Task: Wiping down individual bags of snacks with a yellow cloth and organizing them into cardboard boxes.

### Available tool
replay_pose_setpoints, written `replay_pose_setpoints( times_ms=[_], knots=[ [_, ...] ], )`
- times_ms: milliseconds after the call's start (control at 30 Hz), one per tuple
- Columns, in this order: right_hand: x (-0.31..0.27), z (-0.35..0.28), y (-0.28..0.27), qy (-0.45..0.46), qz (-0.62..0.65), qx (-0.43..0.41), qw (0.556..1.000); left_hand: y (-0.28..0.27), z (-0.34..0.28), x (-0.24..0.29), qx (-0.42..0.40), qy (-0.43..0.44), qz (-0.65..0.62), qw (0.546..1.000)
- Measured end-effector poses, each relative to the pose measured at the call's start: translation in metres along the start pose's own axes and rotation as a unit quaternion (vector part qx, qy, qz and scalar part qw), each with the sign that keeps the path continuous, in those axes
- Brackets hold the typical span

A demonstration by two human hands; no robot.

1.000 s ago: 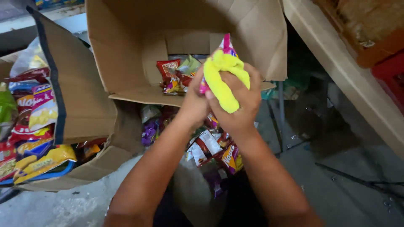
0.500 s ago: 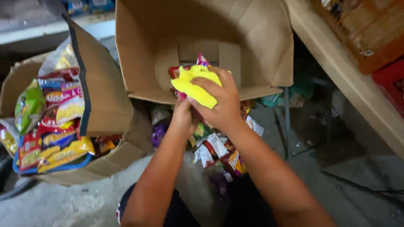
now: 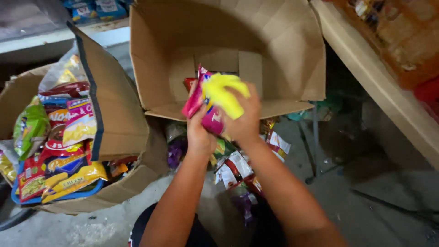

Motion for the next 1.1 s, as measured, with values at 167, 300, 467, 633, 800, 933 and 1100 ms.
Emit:
replay_pose_setpoints(
  times_ms=[167, 300, 467, 633, 800, 933, 1100],
  knots=[
    [0.119, -0.054, 0.027, 0.299, 0.242, 0.103, 0.917, 0.021, 0.005, 0.031, -0.028, 0.048, 0.127, 0.990],
    [0.087, -0.065, 0.021, 0.188, 0.296, 0.059, 0.935, 0.021, 0.001, 0.020, -0.081, 0.104, 0.402, 0.906],
    [0.073, -0.033, 0.002, 0.170, 0.407, -0.072, 0.894, 0.039, 0.000, 0.029, -0.171, -0.044, 0.311, 0.934],
    [0.112, -0.044, -0.009, 0.244, 0.413, -0.162, 0.862, 0.000, -0.004, 0.057, -0.070, -0.131, 0.492, 0.858],
    [0.149, -0.039, 0.023, 0.333, 0.216, -0.205, 0.895, -0.039, -0.004, 0.028, -0.141, -0.222, 0.183, 0.947],
    [0.123, -0.019, 0.002, 0.349, 0.274, 0.015, 0.896, -0.035, 0.005, 0.014, -0.018, -0.180, 0.187, 0.966],
    [-0.041, -0.010, 0.013, -0.057, -0.070, -0.021, 0.996, -0.134, 0.001, -0.084, -0.051, -0.141, -0.233, 0.961]
  ],
)
Point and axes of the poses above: each hand's wrist, its own z-axis towards the middle knuckle, its own y-axis out of the palm, x = y × z, the point moved 5 cm from there along z, towards the middle knuckle, and after that the axes turned 9 degrees about -x, right-handed, at the moved point
